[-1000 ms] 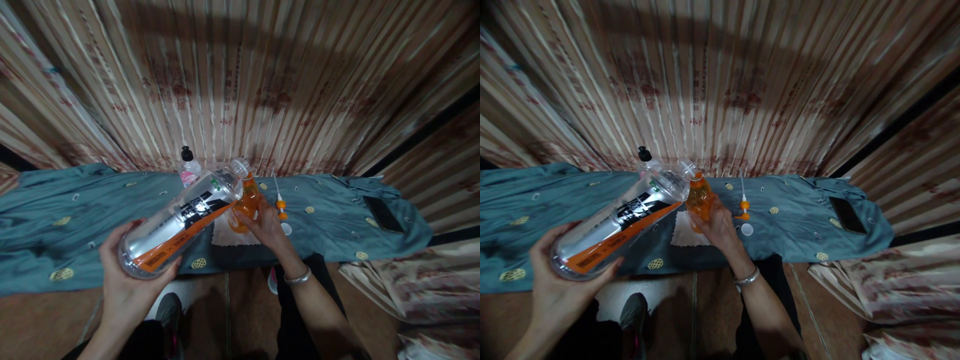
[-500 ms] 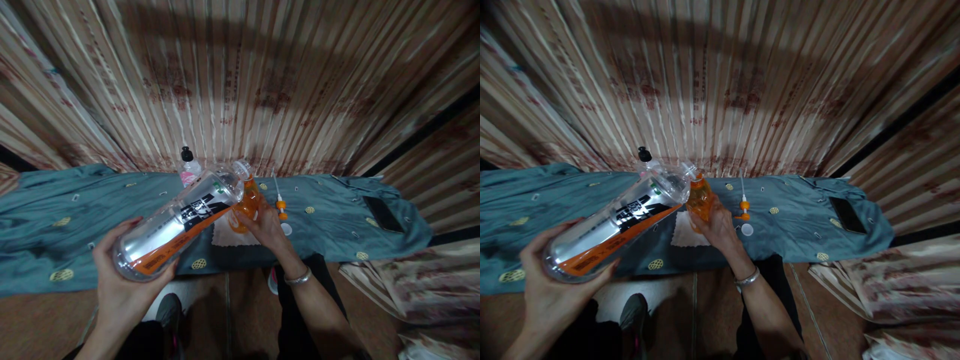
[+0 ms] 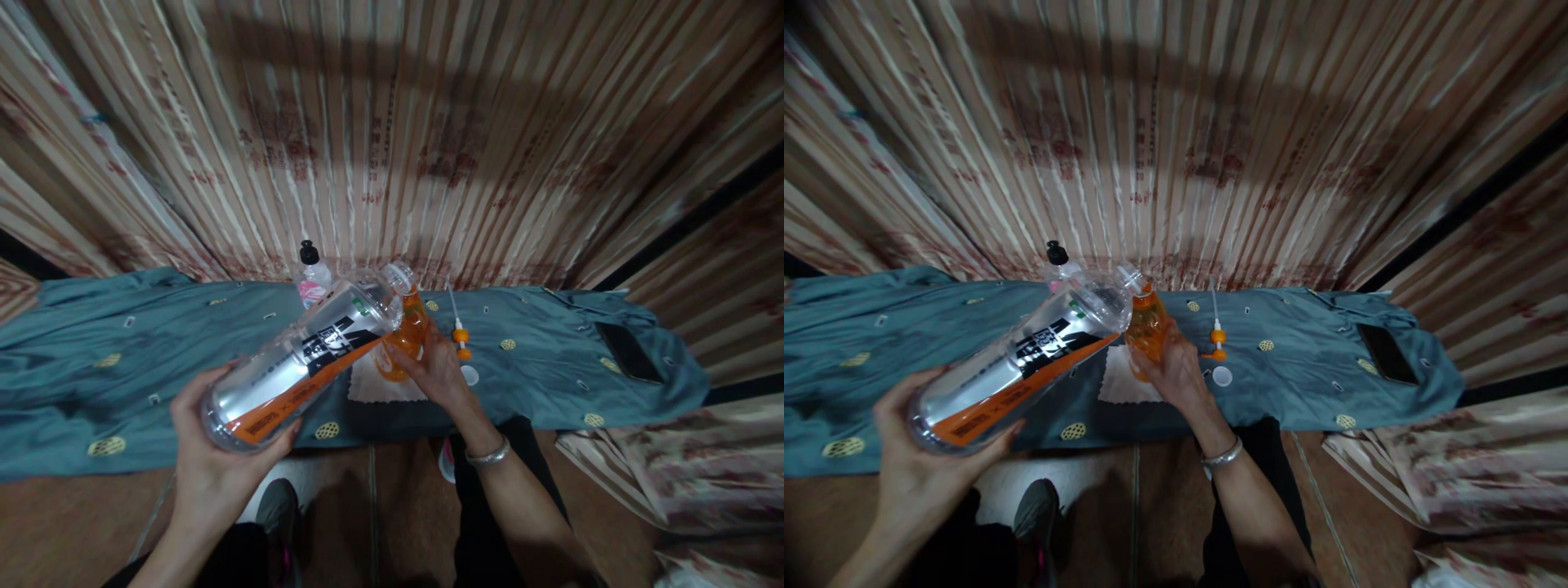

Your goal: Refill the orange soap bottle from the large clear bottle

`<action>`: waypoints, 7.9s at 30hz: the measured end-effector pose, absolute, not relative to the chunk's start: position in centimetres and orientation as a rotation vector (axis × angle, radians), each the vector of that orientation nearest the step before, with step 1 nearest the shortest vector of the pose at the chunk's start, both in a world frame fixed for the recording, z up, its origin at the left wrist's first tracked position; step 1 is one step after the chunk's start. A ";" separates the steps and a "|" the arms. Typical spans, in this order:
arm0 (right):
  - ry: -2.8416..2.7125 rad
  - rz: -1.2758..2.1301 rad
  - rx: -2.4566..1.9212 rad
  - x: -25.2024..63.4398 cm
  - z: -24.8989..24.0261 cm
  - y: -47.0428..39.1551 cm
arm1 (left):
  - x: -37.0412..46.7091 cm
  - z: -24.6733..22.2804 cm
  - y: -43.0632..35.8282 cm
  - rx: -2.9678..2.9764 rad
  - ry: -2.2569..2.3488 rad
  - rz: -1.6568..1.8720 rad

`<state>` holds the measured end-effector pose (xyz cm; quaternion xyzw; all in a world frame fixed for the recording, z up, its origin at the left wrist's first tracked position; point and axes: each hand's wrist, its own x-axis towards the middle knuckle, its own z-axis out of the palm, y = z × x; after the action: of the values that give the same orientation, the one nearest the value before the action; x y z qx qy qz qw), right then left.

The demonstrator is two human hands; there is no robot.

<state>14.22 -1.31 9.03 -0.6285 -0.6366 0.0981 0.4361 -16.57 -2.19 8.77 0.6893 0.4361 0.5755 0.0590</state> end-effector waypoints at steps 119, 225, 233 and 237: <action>-1.554 0.255 -1.576 14.0 9.1 -1.3 | -16.0 12.4 -3.6 2.236 1.357 1.658; -1.551 0.240 -1.588 14.0 8.9 -1.1 | -16.8 13.1 -3.4 2.308 1.394 1.641; -1.553 0.265 -1.570 14.2 8.9 -1.2 | -17.0 13.0 -3.3 2.321 1.369 1.660; -1.550 0.258 -1.576 14.1 8.9 -1.2 | -16.9 13.2 -3.4 2.337 1.367 1.657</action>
<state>14.13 -1.17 8.87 -0.6353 -0.6247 0.1042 0.4419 -16.89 -3.38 13.16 0.7361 0.4306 0.5220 -0.0162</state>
